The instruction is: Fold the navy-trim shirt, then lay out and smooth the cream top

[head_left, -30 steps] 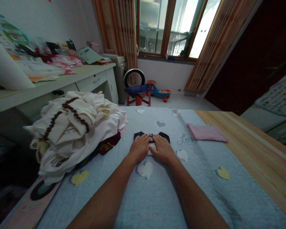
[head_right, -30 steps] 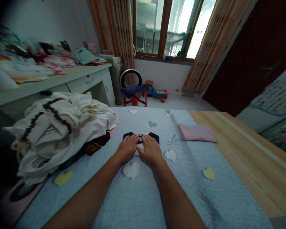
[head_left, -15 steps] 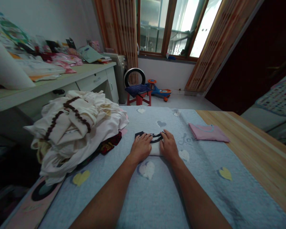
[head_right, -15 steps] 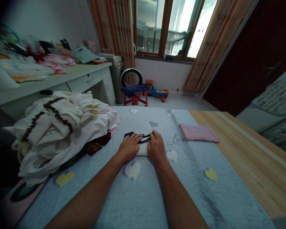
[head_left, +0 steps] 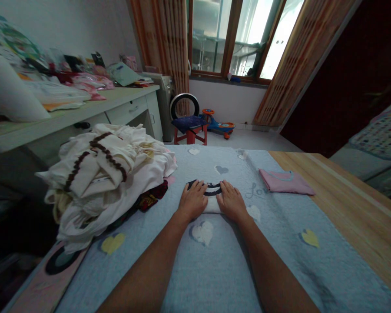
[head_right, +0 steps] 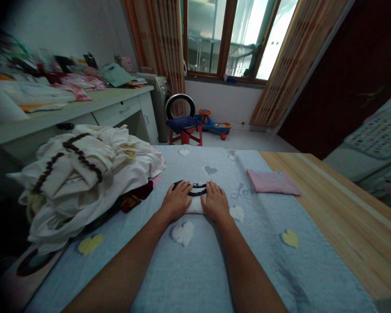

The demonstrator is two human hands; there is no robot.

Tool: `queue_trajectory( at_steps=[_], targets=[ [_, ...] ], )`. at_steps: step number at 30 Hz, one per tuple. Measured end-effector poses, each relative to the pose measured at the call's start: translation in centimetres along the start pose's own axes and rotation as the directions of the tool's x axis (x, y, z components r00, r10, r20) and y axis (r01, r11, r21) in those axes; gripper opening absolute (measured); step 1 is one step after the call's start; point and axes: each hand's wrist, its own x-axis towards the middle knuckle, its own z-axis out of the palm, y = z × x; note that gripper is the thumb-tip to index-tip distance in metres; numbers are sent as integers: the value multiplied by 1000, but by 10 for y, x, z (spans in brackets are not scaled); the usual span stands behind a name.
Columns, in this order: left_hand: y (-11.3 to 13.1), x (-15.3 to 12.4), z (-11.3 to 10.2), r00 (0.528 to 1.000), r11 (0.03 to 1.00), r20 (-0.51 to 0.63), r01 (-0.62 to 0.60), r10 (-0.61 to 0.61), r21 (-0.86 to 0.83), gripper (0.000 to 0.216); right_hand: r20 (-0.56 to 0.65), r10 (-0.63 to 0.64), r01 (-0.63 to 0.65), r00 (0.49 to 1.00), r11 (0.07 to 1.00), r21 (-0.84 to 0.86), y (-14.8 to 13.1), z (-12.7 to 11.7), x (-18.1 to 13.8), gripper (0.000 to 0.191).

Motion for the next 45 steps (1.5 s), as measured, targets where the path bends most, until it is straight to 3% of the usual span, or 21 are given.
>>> queue_trajectory(
  at_steps=[5, 8, 11, 16, 19, 22, 24, 27, 30, 38, 45],
  targets=[
    [-11, 4, -3, 979, 985, -112, 168, -170, -28, 51, -108, -25, 29, 994, 999, 27, -6, -9, -3, 49],
    [-18, 6, -3, 947, 958, -145, 279, -285, -61, 50, -189, -158, 179, 969, 979, 101, -15, -14, -5, 38],
    [-23, 7, -1, 930, 938, -134, 331, -342, -102, 45, -191, -256, 285, 948, 947, 149, -22, -14, -6, 29],
    [-27, 8, 0, 928, 932, -129, 330, -349, -151, 35, -134, -189, 207, 973, 969, 133, -21, -10, -4, 20],
    [-25, 7, -4, 922, 931, -152, 336, -356, -139, 32, -160, -111, 133, 981, 982, 133, -17, -11, -2, 19],
    [-18, 5, -14, 915, 942, -224, 324, -335, -86, 30, -197, -59, 86, 979, 987, 134, -13, -11, -1, 22],
    [-10, 4, -20, 932, 965, -251, 252, -262, -70, 24, -203, -27, 54, 979, 990, 127, -10, -10, 0, 25],
    [4, 1, -24, 985, 995, -162, 48, -61, -86, 14, -188, -7, 28, 982, 994, 108, -8, -7, 0, 29],
    [14, -3, -20, 994, 991, -84, -74, 65, -110, 14, -169, -20, 36, 985, 995, 92, -7, -5, 0, 34],
    [19, -9, -10, 993, 988, -115, -35, 17, -152, 10, -148, -46, 61, 988, 994, 95, -6, -2, 2, 29],
    [24, -9, -6, 994, 996, -112, 9, -18, -84, 18, -227, -28, 67, 973, 984, 164, -5, -3, -1, 22]
  ],
)
